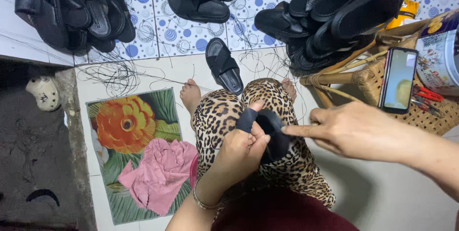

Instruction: The person sits on the floor and sews a black sandal using a needle and thread. They hold the sandal on their lap, repeatedly passing the needle through the sole and strap, and pull the thread to secure the stitches.

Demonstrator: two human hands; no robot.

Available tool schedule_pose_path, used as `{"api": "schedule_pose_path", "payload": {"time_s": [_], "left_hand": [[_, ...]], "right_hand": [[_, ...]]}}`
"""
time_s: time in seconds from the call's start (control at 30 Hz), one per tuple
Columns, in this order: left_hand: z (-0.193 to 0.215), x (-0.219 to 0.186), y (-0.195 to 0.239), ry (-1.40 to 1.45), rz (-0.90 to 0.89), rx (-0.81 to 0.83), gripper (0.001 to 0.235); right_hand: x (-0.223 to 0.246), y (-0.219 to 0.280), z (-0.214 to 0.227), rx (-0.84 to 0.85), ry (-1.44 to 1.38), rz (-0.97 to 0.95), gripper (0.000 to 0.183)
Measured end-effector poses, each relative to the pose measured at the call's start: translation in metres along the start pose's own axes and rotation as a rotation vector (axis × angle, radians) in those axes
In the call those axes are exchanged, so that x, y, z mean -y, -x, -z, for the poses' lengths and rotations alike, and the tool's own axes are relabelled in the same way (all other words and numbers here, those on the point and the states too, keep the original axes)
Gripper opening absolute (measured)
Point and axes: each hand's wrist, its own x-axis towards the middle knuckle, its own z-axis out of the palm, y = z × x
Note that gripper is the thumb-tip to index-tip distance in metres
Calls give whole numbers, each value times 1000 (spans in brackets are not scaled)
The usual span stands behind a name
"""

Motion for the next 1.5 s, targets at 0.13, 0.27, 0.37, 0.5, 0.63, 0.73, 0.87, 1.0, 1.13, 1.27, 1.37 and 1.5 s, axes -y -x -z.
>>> {"api": "schedule_pose_path", "payload": {"time_s": [0.13, 0.27, 0.37, 0.5, 0.63, 0.73, 0.87, 1.0, 1.13, 1.27, 1.37, 1.5], "left_hand": [[13, 2, 2, -3, 118, -134, 53], [7, 16, -1, -323, -304, -291, 22], [-4, 10, -3, -313, -92, -102, 55], [-22, 30, 0, -187, -197, -470, 25], [-12, 31, 4, 115, 34, -522, 19], [0, 31, 9, 351, 146, -499, 21], [2, 19, 17, 348, 104, -473, 24], [-4, 20, 23, 395, 63, -518, 17], [-2, 16, 27, 587, 49, -415, 24], [4, 1, 27, 730, 102, -270, 25], [2, 1, 28, 848, 127, -196, 24], [-3, -2, 28, 924, 135, -168, 25]], "right_hand": [[-19, 17, 33, 475, -54, -424, 69], [-25, 15, -6, 9, -959, -516, 79], [-4, -13, -51, -235, -1167, -376, 30], [12, -23, -45, -457, -1341, -172, 30], [20, 3, 1, -457, -1457, -24, 36], [15, 10, -12, -511, -1184, -197, 25], [33, -17, -41, -486, -1214, -339, 12], [31, -25, -52, -490, -1382, -329, 12], [31, -33, -38, -399, -1352, -100, 11], [34, -38, -42, -367, -1296, -86, 13], [43, -42, -44, -374, -1128, -147, 26], [64, -51, -43, -588, -775, -53, 21]]}}
